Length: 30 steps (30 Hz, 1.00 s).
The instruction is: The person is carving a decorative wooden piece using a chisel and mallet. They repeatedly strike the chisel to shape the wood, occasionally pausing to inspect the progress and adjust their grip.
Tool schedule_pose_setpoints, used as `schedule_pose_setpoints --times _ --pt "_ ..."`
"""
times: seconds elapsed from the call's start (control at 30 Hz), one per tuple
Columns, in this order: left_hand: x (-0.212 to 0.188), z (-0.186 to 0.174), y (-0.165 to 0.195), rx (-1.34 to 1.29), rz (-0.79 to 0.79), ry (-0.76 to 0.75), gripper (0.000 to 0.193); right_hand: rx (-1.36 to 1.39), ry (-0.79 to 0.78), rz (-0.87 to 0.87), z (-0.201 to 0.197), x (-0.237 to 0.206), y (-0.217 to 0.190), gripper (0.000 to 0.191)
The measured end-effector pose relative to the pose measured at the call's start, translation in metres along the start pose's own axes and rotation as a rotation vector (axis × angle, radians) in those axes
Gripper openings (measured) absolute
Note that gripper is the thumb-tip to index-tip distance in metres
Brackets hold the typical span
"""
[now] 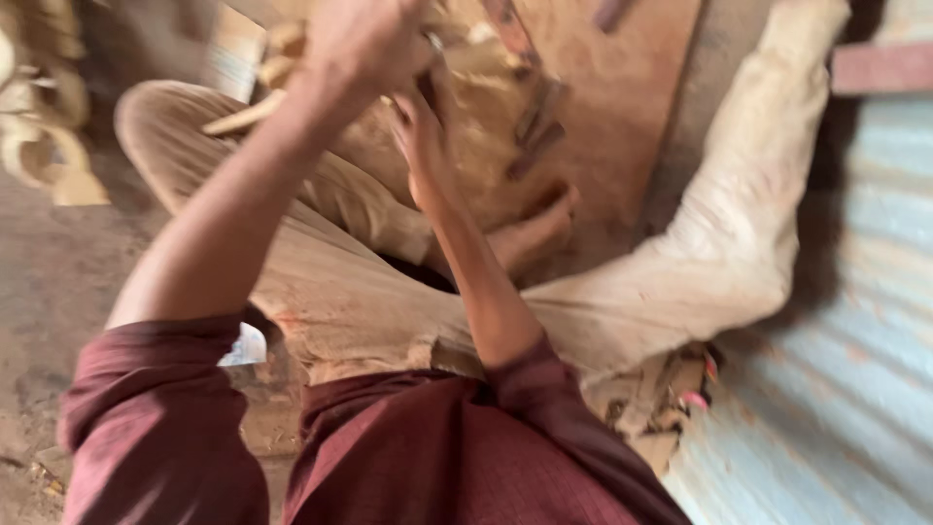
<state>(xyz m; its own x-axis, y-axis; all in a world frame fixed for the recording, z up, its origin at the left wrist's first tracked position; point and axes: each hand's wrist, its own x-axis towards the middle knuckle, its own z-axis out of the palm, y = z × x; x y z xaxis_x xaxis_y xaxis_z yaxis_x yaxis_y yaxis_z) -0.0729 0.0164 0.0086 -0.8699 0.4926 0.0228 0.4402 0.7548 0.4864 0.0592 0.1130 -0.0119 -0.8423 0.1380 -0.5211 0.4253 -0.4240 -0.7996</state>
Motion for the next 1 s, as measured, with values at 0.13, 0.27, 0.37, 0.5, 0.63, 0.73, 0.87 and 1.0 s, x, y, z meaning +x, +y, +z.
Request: schedule_pose_setpoints --times 0.13,0.27,0.37,0.5,0.63,0.73,0.87,1.0 --pt "0.013 0.008 -0.002 -0.068 0.132 0.162 0.018 -0.001 -0.006 -0.051 0.005 0.008 -0.002 0.068" --pt "0.017 0.029 0.003 -0.065 0.036 0.008 0.046 0.045 0.018 -0.059 -0.006 0.012 0.015 0.064" --pt "0.016 0.049 0.007 -0.123 0.145 0.141 0.042 0.034 0.001 -0.079 -0.015 0.011 0.024 0.061" --pt "0.018 0.074 0.012 -0.038 0.077 0.201 0.022 0.034 0.022 -0.108 -0.020 0.013 0.027 0.057" --pt "0.020 0.080 0.008 -0.006 0.129 0.268 0.017 0.004 0.007 -0.101 -0.025 0.015 0.036 0.072" --pt "0.019 0.082 0.007 -0.049 0.133 0.293 0.015 0.012 0.049 -0.127 -0.028 0.020 0.041 0.084" --pt "0.017 0.084 0.010 -0.059 0.168 0.344 0.019 0.002 -0.034 -0.138 -0.029 0.021 0.041 0.077" --pt "0.018 0.092 0.010 -0.032 0.180 0.358 0.015 0.016 -0.005 -0.145 -0.026 0.020 0.040 0.060"
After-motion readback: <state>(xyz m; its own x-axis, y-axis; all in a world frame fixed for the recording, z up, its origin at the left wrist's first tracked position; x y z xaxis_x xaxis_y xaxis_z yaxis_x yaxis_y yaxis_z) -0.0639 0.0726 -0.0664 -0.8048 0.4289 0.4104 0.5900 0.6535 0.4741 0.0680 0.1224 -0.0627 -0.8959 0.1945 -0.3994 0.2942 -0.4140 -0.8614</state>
